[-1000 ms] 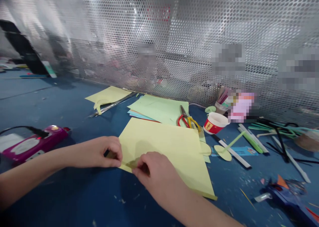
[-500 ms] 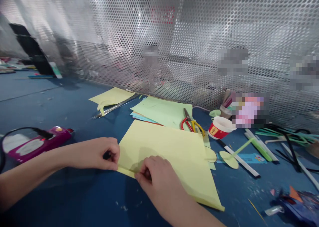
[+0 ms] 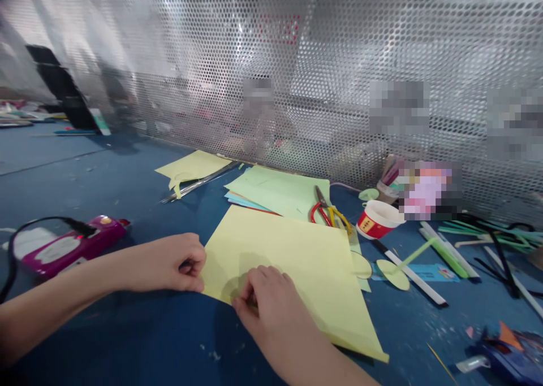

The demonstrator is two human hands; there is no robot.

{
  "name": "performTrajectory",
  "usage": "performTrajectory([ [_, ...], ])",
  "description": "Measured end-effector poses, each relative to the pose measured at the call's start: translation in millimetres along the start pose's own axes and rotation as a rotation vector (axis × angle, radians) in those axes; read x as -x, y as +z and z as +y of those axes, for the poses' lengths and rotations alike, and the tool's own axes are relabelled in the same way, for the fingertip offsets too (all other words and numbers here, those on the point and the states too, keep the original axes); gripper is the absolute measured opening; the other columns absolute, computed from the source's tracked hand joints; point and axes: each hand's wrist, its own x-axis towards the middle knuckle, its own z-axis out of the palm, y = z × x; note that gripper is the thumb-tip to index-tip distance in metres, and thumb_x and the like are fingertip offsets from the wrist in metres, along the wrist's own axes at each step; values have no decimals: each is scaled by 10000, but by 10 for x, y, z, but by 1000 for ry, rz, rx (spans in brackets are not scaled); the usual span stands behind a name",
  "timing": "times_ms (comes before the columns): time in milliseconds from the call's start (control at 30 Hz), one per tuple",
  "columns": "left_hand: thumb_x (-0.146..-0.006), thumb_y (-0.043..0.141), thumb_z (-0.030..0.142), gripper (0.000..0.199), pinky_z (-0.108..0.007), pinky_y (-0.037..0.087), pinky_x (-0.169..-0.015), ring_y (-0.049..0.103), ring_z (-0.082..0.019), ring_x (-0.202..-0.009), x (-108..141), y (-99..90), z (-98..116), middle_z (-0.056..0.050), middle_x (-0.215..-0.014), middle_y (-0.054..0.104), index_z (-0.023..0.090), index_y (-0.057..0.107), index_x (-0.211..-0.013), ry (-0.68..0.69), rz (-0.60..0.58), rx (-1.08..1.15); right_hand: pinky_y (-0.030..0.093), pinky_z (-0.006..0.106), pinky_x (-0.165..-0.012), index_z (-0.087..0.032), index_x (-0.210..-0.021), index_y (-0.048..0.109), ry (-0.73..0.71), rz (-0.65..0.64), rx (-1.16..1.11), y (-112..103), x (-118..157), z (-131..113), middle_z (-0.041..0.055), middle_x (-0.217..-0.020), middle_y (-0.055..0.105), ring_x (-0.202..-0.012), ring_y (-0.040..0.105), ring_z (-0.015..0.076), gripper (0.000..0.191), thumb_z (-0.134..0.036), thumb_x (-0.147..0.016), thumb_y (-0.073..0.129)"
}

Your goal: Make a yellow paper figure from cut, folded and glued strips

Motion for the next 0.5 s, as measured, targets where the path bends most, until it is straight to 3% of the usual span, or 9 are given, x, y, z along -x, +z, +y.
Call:
performTrajectory([
  [167, -752, 569, 317, 173, -238, 344, -615, 502, -147, -707, 76, -44, 26, 10, -715, 554, 183, 489, -680, -10, -13, -21, 313, 263, -599, -201, -689, 426, 0, -8, -17, 9, 1, 18, -18, -699, 505, -688, 461, 158, 162, -162, -769, 561],
  [367, -725, 543, 175, 97, -235, 350, -610, 490, -148, -730, 225, -261, 0, 14, -805, 548, 200, 492, -803, -51, -65, -70, 294, 252, -575, -209, -708, 408, -6, 7, -21, 30, 4, 39, -30, -677, 500, -653, 456, 151, 169, -196, -775, 563],
  [433, -750, 492, 129, 95, -241, 359, -625, 493, -145, -727, 275, -295, 47, 12, -805, 548, 198, 497, -815, -57, 7, -110, 289, 247, -570, -209, -695, 404, -12, 7, -19, 35, -5, 47, -31, -673, 500, -646, 453, 148, 180, -192, -767, 568],
  [500, -819, 420, 138, 101, -250, 376, -656, 501, -143, -737, 314, -258, 158, 1, -817, 551, 193, 504, -817, -70, 197, -140, 286, 244, -566, -208, -682, 396, -17, 11, -19, 39, -16, 55, -32, -670, 499, -642, 451, 145, 192, -178, -759, 569],
])
